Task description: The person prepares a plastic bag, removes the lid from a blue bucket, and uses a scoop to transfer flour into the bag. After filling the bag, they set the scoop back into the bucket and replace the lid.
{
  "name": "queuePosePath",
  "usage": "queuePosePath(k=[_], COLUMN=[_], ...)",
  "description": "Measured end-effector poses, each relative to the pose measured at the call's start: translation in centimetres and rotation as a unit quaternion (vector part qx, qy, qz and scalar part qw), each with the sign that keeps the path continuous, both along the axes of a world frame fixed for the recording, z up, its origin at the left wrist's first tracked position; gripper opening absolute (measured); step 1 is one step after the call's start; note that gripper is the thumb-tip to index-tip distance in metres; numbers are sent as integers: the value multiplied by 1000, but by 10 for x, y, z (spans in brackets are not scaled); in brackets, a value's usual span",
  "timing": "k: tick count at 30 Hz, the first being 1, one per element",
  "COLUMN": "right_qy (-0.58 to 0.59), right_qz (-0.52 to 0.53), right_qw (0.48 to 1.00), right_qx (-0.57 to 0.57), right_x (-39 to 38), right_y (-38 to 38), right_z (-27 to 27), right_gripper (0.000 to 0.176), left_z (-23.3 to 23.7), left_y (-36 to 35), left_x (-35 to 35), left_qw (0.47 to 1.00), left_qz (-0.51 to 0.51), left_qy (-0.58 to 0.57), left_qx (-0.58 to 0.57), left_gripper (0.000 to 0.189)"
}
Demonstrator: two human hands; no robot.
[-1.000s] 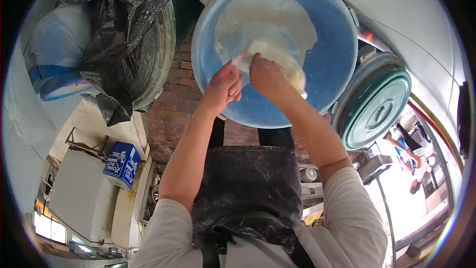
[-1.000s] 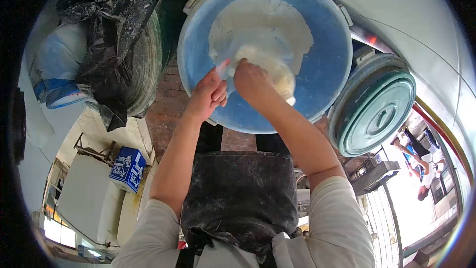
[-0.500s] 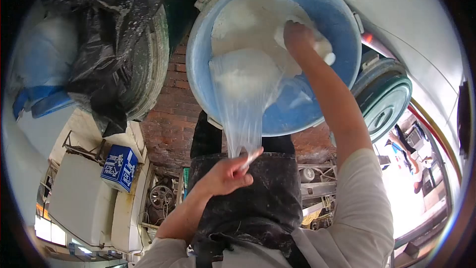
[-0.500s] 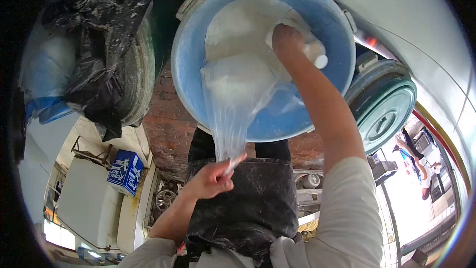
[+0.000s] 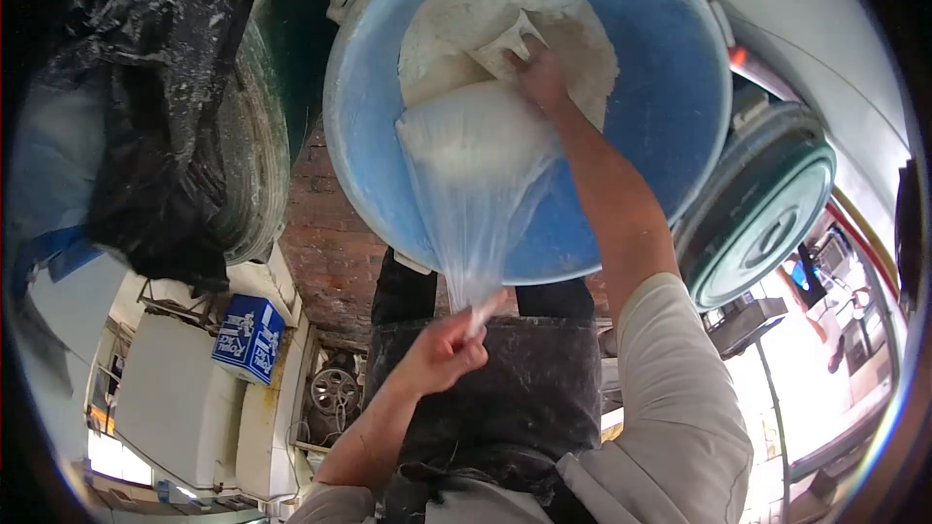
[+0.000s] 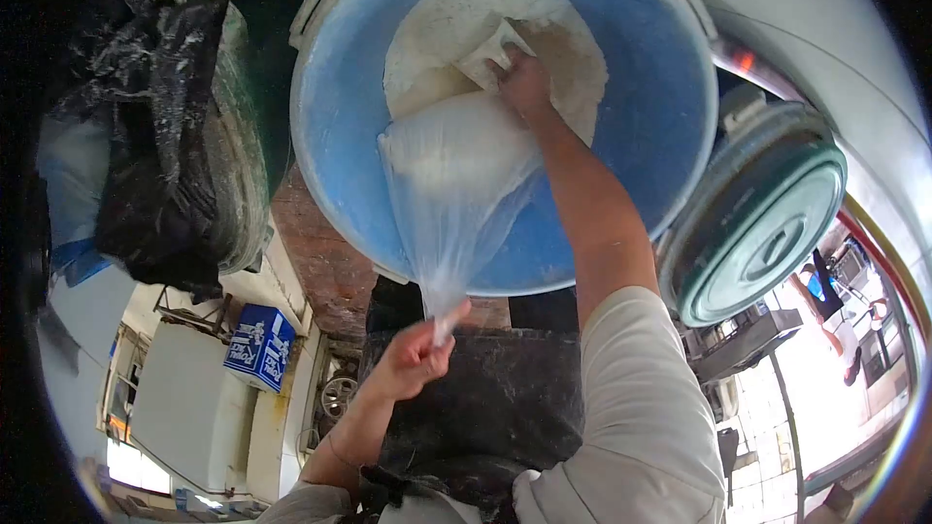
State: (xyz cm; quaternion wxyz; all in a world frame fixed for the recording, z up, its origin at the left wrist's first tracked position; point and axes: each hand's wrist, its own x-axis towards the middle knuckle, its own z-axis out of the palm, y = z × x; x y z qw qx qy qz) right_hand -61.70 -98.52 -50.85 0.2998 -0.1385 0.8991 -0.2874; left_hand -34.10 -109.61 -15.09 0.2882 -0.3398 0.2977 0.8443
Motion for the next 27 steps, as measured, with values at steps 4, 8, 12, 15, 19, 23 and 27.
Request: queuePosePath(k=[4,8,12,15,19,23,27], right_qy=[-40,59,46,35,-14,-50,-63], right_qz=[-59,-7,145,238,344,333,305], right_qw=[996,988,985,968,935,938,944], right_qx=[-53,-141,-84,-75,82,81,108], right_x=[-7,-15,-36,-34,11,73,79], right_y=[13,38,73,65,13,-41,-58], right_z=[74,165,273,347,348,316,319], right_gripper=[42,33,33,33,27,22,21], left_z=[-3,-9,-16,-29,-47,-55,-58], left_y=[-8,-38,-58,-73,-85,-88,-86], left_x=[-4,-26,-47,-56,-68,-68,-63], left_qw=[994,986,984,984,983,984,989], left_qz=[109,162,177,181,184,175,149], left_qy=[-14,-23,-9,3,14,8,14], left_qx=[-15,-30,-17,4,23,18,9], left_gripper=[94,106,103,102,101,100,96])
